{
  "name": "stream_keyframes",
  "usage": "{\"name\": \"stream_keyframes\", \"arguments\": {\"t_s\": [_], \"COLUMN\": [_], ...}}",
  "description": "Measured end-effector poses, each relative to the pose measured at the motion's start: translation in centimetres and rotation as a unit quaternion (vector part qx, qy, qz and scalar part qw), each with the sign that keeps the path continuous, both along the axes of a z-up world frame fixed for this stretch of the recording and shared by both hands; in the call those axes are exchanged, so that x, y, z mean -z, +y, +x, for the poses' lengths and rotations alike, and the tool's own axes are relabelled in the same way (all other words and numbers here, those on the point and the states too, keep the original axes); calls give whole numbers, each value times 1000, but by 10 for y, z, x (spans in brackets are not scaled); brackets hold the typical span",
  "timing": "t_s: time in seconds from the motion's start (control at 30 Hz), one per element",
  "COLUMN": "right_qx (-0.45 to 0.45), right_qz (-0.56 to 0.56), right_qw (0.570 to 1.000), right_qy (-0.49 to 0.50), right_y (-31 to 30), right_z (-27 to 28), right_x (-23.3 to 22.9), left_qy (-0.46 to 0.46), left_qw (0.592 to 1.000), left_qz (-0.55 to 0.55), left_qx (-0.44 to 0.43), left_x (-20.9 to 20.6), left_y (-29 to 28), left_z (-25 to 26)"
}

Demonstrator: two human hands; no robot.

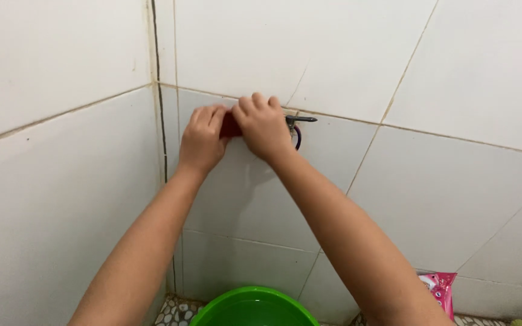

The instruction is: The recorder uses a red brush and a bucket of water to scrub the tiles and grout on a bathroom wall.

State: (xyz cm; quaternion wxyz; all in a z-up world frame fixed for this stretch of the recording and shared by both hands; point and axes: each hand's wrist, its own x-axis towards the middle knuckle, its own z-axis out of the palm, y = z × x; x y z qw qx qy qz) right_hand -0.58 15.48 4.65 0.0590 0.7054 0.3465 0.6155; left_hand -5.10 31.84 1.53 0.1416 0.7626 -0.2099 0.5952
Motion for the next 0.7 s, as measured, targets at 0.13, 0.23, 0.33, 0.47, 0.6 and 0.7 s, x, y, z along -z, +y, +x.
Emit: {"name": "stream_keyframes", "arguments": {"t_s": [0.13, 0.23, 0.33, 0.47, 0.6, 0.7], "right_qx": [-4, -5, -3, -46, -49, -26], "right_qz": [-21, 12, 58, 126, 113, 66], "right_qw": [1000, 1000, 998, 990, 990, 997], "right_qy": [5, -21, -34, -39, -63, -22], "right_y": [11, 16, 25, 46, 65, 75], "right_z": [1, 7, 15, 16, 13, 2], "right_x": [7, -31, -68, -69, -8, 56], "left_qy": [15, -15, -44, -44, -66, -15], "left_qw": [1000, 999, 996, 997, 996, 997], "left_qz": [2, 44, 78, 68, 51, 24], "left_qx": [-6, -22, -15, 11, -8, -66], "left_x": [10, -37, -86, -97, -24, 42], "left_y": [14, 29, 38, 45, 61, 69], "left_z": [14, 28, 34, 27, 27, 12]}}
